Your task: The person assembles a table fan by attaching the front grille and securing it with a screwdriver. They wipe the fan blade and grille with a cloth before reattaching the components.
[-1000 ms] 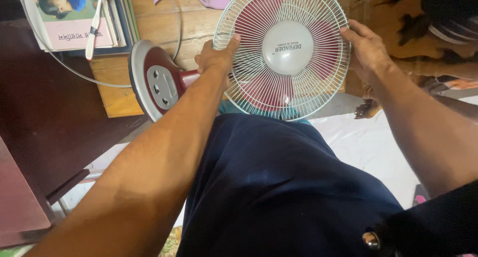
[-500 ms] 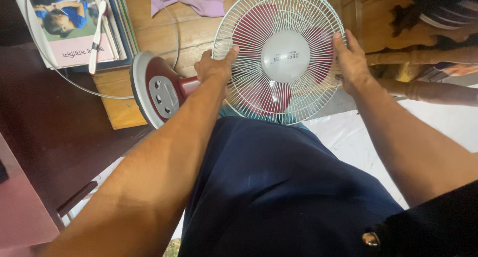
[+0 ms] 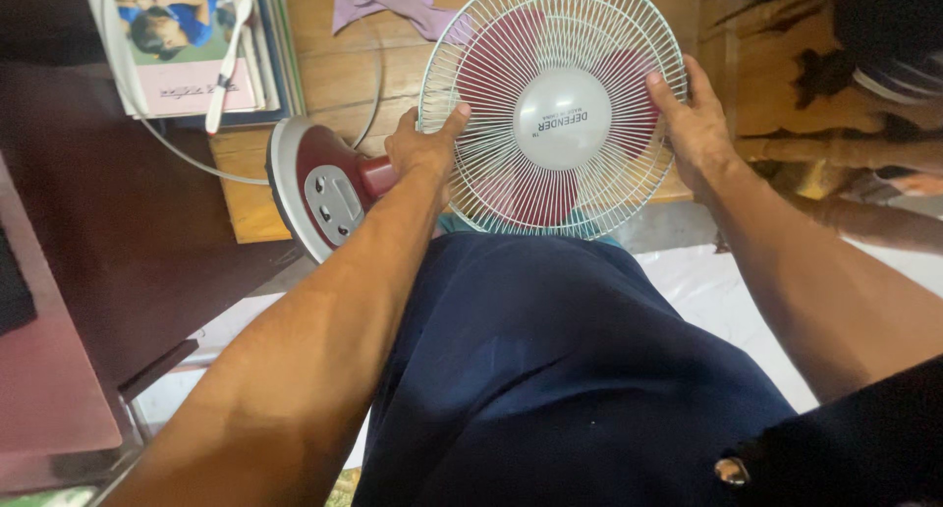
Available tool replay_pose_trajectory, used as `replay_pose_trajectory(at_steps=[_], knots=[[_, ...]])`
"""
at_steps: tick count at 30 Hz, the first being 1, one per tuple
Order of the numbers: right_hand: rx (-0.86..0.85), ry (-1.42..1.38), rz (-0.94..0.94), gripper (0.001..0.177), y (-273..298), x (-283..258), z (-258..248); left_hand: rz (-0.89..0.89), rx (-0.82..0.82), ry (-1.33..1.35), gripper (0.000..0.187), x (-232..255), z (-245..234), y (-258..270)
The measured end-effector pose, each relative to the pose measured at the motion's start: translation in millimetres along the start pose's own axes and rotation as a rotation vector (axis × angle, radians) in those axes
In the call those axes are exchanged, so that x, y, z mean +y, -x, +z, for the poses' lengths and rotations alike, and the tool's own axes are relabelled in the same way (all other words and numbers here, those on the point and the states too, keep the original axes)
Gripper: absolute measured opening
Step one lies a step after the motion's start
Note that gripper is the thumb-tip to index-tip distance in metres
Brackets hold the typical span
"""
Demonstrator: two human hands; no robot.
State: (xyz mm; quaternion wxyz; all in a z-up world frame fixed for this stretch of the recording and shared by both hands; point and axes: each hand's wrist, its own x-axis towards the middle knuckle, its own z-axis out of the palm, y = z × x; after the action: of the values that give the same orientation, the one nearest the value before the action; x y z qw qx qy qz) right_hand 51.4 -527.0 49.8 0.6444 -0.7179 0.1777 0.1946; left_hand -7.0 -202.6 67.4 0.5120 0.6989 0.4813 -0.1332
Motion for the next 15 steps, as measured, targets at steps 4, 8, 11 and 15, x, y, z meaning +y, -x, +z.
replay_pose_trajectory(at_steps=[4, 8, 11, 15], knots=[[-0.076, 0.003, -0.034, 0.069, -16, -10, 16, -0.016, 0.005, 0.094, 0.089, -3, -8, -10], [-0.034, 0.101, 0.019, 0.071, -13, -12, 18, 0.019, 0.044, -0.003, 0.092, -14, -6, -13], [0.007, 0.193, 0.093, 0.075, -8, -11, 18, 0.031, 0.065, -0.133, 0.091, -17, -4, -11], [0.071, 0.402, 0.069, 0.089, -8, -15, 24, -0.036, 0.023, -0.034, 0.087, -12, -6, -8]])
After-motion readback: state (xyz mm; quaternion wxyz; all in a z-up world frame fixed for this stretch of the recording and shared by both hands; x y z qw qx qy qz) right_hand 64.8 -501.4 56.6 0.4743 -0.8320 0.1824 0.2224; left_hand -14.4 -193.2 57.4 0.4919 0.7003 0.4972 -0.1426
